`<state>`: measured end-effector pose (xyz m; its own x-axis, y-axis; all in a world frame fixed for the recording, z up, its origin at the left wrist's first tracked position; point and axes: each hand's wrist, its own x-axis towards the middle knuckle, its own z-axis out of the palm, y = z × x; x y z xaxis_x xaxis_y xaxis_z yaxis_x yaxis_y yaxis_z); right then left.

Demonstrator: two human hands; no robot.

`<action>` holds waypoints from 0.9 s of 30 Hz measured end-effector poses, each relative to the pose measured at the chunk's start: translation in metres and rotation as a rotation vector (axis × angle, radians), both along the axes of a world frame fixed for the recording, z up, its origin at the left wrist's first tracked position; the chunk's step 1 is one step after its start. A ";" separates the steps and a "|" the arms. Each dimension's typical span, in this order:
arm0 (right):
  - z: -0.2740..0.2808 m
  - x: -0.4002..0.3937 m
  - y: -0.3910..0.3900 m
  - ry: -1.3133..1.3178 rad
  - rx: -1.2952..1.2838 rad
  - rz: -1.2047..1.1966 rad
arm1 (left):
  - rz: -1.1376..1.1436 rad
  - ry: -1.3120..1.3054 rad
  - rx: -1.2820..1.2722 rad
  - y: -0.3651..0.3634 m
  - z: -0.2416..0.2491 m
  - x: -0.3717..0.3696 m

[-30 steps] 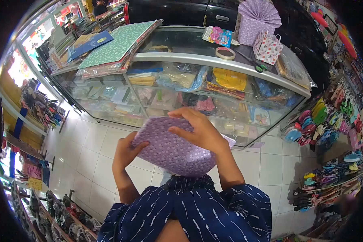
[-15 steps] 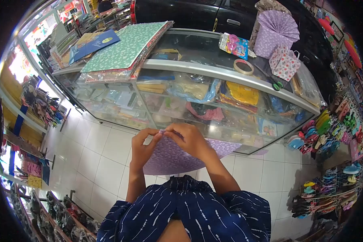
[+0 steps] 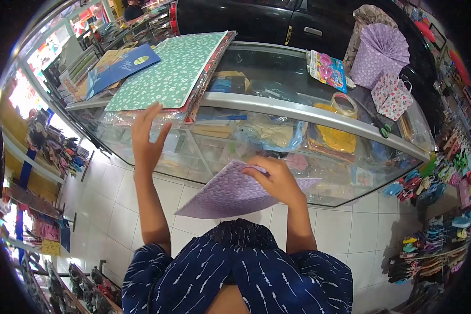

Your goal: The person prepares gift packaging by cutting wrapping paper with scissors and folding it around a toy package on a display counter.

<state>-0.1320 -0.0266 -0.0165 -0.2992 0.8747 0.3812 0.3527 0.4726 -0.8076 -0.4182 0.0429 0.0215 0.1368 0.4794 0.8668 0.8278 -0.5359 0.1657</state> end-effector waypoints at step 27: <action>-0.019 0.025 0.036 0.026 -0.100 -0.200 | -0.436 0.199 -0.688 0.099 0.042 -0.046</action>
